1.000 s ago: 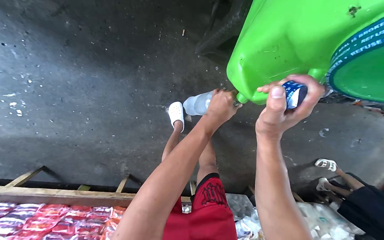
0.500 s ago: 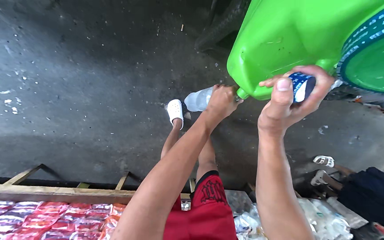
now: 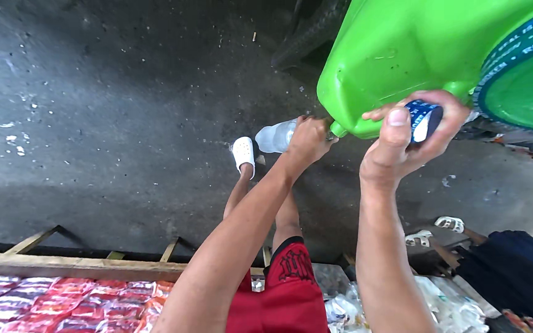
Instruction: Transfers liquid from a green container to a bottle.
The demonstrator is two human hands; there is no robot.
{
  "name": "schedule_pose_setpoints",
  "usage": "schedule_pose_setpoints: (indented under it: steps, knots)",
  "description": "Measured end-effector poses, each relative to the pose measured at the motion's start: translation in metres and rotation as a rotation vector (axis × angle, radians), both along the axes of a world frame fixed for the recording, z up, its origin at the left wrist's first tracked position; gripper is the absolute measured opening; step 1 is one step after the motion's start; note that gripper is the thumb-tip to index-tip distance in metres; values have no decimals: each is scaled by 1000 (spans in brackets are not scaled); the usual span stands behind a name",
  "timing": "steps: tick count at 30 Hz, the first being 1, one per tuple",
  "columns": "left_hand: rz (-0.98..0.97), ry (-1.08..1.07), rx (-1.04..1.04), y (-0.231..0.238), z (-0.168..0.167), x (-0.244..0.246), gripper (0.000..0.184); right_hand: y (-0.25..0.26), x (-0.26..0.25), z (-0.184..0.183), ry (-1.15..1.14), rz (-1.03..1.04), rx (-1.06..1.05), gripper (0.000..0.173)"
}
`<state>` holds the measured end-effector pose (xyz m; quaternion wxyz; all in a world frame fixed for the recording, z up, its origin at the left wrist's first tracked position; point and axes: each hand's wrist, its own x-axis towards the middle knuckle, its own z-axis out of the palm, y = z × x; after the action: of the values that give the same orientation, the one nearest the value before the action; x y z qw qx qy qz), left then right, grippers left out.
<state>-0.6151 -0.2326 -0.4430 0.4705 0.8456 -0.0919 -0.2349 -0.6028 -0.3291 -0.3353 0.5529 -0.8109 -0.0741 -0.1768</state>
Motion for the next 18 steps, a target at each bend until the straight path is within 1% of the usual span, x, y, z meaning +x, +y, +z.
schedule_pose_setpoints:
  steps: [18]
  knots:
    - [1,24,-4,2,-1,1,33,2,0,-2,-3,7,20,33]
